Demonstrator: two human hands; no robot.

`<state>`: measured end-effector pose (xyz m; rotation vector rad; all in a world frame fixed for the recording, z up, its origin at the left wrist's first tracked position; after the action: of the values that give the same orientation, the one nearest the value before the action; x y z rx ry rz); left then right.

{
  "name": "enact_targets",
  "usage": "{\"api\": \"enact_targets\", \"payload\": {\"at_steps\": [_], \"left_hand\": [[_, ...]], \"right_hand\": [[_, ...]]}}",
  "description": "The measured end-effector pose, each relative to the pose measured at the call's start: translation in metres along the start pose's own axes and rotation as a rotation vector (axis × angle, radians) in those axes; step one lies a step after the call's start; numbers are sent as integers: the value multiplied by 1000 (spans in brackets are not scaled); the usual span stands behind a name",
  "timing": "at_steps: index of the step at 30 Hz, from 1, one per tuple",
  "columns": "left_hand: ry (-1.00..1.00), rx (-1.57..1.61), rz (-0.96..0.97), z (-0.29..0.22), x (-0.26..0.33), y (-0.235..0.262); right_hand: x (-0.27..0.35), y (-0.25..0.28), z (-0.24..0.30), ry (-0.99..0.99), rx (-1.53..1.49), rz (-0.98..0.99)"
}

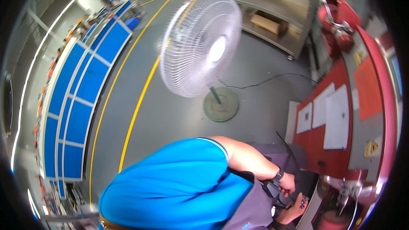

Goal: Assembling black cables by crimping connectors onto them using a specialized industrial press.

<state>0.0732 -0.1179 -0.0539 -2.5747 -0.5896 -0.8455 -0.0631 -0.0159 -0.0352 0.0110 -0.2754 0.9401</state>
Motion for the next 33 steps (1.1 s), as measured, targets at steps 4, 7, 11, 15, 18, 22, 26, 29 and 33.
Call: {"api": "enact_targets", "payload": {"at_steps": [4,7,11,15,18,22,26,29,33], "left_hand": [[24,51,67,5,-2,1],[61,51,204,-10,30,6],[166,441,123,2,25,18],[-16,479,-115,-22,24,32],[-122,295,-21,-58,18,25],[-162,203,133,-88,11,19],[-94,278,241,-76,4,-14],[-71,406,250,-61,-7,-35],[-189,687,175,-52,-15,-60]], "right_hand": [[15,-18,12,-32,-77,-95],[32,-5,22,-10,-239,-204],[60,51,35,127,-439,-318],[114,101,55,155,-445,-502],[132,119,63,135,-347,-560],[125,107,71,116,-153,-497],[116,89,79,58,-89,-340],[101,78,73,106,-153,-260],[85,59,78,80,-86,-173]]}}
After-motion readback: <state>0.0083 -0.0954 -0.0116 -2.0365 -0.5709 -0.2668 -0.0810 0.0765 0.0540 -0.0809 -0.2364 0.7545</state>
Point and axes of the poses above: each hand's wrist, its own x-axis away from the middle knuckle, its own y-axis out of the back of the hand, z = x × y, the point moved 1 cm from there along -x, towards the middle knuckle, and after that the axes turned 9 degrees about -x, right-handed, at the moved point
